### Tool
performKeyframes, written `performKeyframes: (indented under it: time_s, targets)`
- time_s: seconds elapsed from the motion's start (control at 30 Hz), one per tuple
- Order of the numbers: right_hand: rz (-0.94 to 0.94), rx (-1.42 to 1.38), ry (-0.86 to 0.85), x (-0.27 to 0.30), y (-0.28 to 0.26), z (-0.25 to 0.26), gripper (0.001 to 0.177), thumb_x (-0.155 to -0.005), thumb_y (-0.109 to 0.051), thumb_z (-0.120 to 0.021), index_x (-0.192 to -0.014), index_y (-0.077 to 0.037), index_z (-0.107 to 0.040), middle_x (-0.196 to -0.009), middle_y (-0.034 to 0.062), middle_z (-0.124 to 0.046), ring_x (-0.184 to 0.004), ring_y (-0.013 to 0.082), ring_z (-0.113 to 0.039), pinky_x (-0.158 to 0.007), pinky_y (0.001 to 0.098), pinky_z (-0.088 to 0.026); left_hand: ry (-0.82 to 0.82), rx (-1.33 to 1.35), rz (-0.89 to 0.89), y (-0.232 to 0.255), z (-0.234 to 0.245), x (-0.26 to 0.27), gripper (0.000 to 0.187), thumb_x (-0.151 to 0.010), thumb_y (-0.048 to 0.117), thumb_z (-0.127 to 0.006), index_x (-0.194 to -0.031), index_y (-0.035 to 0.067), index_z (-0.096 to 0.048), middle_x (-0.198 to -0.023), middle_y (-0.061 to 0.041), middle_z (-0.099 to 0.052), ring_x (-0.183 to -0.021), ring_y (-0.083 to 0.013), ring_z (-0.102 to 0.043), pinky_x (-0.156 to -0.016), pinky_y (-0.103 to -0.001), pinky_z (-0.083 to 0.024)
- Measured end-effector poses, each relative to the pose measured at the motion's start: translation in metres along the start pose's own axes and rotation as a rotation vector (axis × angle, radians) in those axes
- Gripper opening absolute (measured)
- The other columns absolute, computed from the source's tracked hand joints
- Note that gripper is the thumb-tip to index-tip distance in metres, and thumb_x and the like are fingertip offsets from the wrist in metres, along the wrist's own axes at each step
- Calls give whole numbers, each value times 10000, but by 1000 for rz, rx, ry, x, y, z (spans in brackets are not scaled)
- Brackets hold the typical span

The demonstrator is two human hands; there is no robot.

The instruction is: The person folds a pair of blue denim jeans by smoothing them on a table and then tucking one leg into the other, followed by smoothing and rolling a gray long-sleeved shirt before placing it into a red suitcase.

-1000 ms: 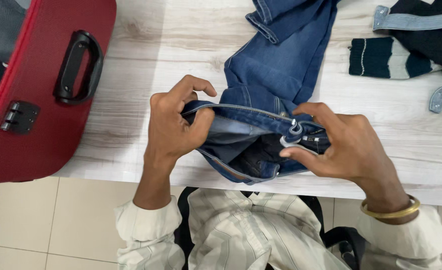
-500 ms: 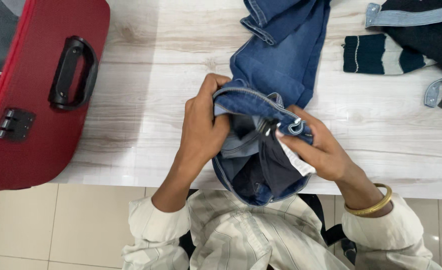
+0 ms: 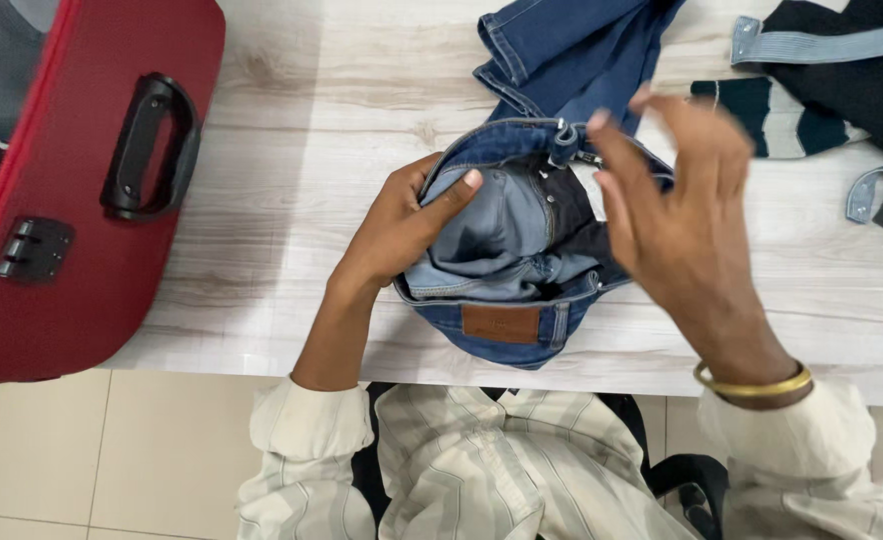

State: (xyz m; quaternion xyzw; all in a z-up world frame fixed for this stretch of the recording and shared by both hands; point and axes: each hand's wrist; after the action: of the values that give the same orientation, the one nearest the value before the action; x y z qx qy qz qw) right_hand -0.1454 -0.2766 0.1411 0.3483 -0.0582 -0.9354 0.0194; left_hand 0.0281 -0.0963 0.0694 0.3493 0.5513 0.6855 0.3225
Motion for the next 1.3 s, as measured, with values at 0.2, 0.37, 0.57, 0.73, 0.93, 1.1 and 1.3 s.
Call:
performKeyframes:
  time_s: [0.2, 0.37, 0.57, 0.73, 0.93, 1.1, 1.3]
  targets:
    - [-57, -556, -753, 27, -11, -26, 247, -876, -180, -733, -1087, -59, -688, -956, 128, -734, -844, 295, -734, -751, 409, -580, 359, -369, -75, 11, 13, -9, 394, -1008, 448, -647, -1040, 61, -716, -690, -90, -657, -643, -156, -611, -565, -337, -452]
    - [-167, -468, -1060, 31, -14, -40, 433, -758, -181, -806, -1139, -51, -647, -716, 169, -709, -693, 350, -736, -623, 428, -605, 473, -569, -40, 10, 13, -27, 256, -1032, 315, -650, -1118, 79, -695, -728, -88, -710, -594, -187, -660, -557, -345, -465]
    - [-108, -337, -1060, 27, -9, -34, 628, -745, -300, -831, -1222, 28, -587, -833, 182, -716, -693, 351, -732, -583, 425, -601, 492, -819, -894, 22, -14, 6, 288, -954, 67, -674, -1235, 54, -614, -1193, -122, -635, -1025, -304, -701, -872, -368, -626]
    - [9, -510, -651, 35, 2, -47, 359, -868, -85, -711, -1191, 47, -626, -1010, 175, -720, -755, 339, -733, -612, 402, -590, -99, -762, -655, 10, -27, 20, 116, -958, 120, -684, -1064, 73, -676, -853, -89, -707, -751, -278, -721, -652, -385, -571]
    - [-239, -258, -658, 26, 4, -44, 638, -929, -270, -715, -1391, 124, -518, -1040, 248, -687, -715, 347, -714, -538, 377, -573, -231, -968, -116, 9, -25, 24, 299, -948, 310, -670, -1117, 65, -683, -734, -202, -721, -692, -372, -720, -671, -470, -569]
    - [-91, -36, -556, 10, 6, -2, 748, -839, -491, -714, -1268, 107, -579, -1058, 229, -713, -671, 256, -707, -473, 294, -557, -146, -1118, 15, 60, -12, 39, 798, -698, 436, -862, -1240, -58, -547, -789, -255, -700, -735, -420, -715, -675, -481, -580]
    - [-397, 84, -858, 9, -6, 101, 633, -829, -508, -678, -1248, -36, -638, -932, 111, -713, -652, 148, -690, -528, 255, -533, -150, -1155, -94, 140, -3, 102, 758, -740, 419, -858, -1244, -52, -545, -705, -213, -670, -682, -398, -690, -604, -455, -552]
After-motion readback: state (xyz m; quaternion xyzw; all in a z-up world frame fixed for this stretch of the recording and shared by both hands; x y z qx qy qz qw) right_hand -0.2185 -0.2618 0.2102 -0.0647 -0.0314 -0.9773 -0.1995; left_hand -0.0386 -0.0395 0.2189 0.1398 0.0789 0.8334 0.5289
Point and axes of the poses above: each hand's wrist, its own x-axis away from the middle knuckle, its own z-axis out of the back of the hand, y = z × x
